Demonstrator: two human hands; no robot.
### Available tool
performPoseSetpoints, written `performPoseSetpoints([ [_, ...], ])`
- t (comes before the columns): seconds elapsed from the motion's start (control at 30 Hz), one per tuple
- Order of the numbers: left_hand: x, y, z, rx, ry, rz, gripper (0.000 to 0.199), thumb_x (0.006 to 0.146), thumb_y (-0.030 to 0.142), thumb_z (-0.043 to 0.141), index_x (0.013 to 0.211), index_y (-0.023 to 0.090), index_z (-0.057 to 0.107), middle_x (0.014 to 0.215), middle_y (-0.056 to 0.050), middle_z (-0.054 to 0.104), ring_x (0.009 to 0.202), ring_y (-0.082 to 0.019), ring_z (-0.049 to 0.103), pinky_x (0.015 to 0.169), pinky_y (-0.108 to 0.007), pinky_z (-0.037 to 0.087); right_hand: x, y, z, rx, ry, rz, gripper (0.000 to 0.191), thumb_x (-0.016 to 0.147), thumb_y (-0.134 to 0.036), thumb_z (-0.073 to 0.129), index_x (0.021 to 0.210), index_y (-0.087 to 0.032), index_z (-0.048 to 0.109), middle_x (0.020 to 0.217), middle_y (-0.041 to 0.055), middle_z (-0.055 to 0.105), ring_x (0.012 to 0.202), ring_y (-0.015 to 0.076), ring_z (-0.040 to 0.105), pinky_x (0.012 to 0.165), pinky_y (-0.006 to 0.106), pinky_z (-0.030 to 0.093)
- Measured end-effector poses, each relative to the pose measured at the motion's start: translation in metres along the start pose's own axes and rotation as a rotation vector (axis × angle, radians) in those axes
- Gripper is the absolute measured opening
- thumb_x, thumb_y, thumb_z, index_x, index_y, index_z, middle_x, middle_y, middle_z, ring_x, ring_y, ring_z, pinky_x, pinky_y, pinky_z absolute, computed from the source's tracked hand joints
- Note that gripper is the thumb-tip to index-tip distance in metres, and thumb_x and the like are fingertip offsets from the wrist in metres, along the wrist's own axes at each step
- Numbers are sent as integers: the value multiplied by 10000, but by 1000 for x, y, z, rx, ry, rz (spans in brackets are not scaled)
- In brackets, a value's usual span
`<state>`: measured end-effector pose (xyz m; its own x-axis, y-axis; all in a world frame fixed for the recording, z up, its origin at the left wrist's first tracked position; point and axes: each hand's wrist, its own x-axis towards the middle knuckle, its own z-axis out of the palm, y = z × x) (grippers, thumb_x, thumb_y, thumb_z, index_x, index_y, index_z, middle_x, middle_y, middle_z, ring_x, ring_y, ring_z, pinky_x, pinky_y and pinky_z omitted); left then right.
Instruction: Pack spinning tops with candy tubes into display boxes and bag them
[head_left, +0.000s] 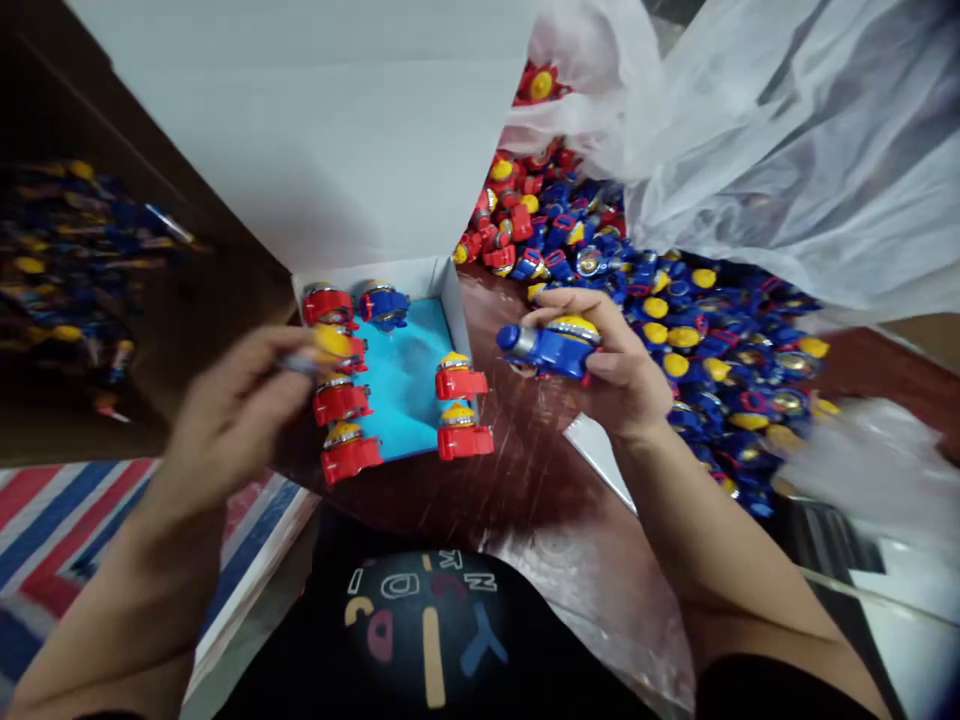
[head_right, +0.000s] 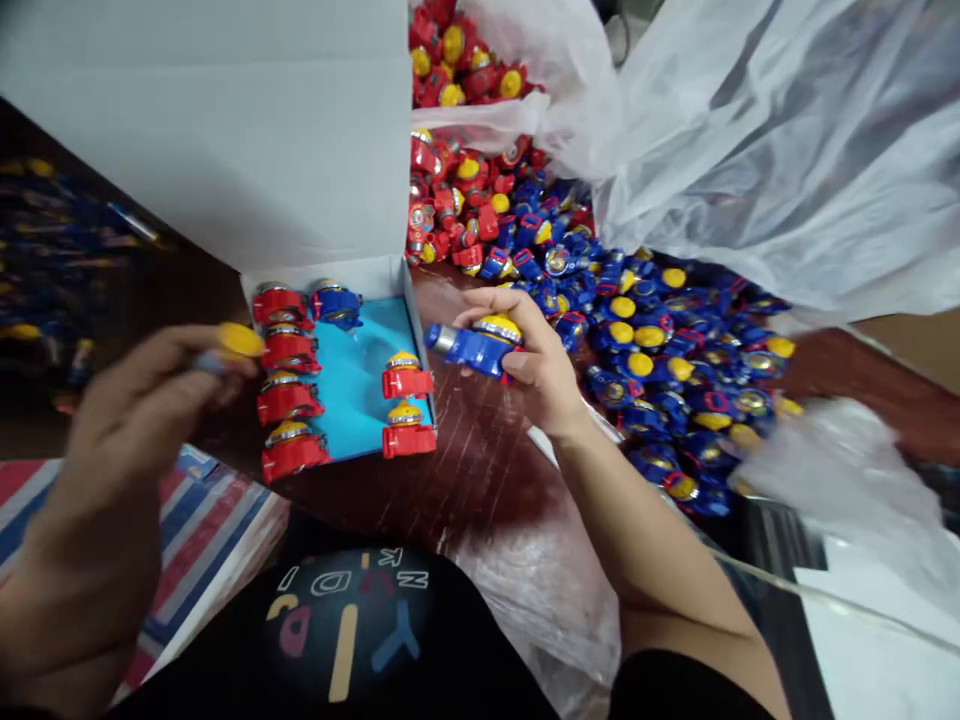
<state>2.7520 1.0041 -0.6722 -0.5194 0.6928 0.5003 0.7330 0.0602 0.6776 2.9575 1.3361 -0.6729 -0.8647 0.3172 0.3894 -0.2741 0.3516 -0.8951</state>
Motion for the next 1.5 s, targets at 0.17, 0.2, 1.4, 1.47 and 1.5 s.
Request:
performPoseSetpoints([
  [0.17, 16, 69, 41, -203, -385, 97, 210, 1085, 327, 612, 1208, 205, 731, 989, -25, 750, 800, -143, 672, 726, -259, 548, -3, -49, 50, -205, -60, -204, 352, 920, -610, 637, 988, -270, 702, 939, 75, 752, 844, 251, 722, 763, 435, 616],
  [0.2, 18, 68, 43, -201, -384, 102, 203, 1085, 326, 628, 1194, 193, 737, 964, -20, 742, 797, -135, 664, 731, -247, 535, -2, -53, 54, -244, -96, -257, 298, 909, -571, 669, 966, -280, 700, 914, 67, 757, 821, 248, 723, 735, 432, 611],
  [1.4, 13, -44, 56, 235, -236, 113, 579, 1171, 475, 286, 1621, 196, 521, 1768, -95, 368, 1710, -342, 151, 1394, -671, 66, 63, -51, 105, -1356, -555, -292, 505, 1040, -418, 594, 1509, -243, 657, 1125, 145, 711, 878, 258, 687, 710, 363, 521],
  [1.47, 13, -42, 60, 228, -240, 121, 586, 1172, 472, 268, 1610, 185, 532, 1762, -79, 384, 1712, -317, 156, 1406, -634, 92, 65, -49, 110, -1390, -612, -308, 480, 1052, -417, 546, 1477, -236, 679, 1102, 147, 722, 810, 248, 678, 662, 362, 474],
  [1.5, 14, -43, 60, 236, -209, 124, 583, 1174, 475, 254, 1589, 198, 555, 1745, -59, 421, 1702, -282, 209, 1415, -583, 142, 67, -47, 113, -1414, -636, -279, 480, 1057, -415, 526, 1472, -230, 681, 1104, 154, 727, 798, 255, 683, 646, 365, 456],
])
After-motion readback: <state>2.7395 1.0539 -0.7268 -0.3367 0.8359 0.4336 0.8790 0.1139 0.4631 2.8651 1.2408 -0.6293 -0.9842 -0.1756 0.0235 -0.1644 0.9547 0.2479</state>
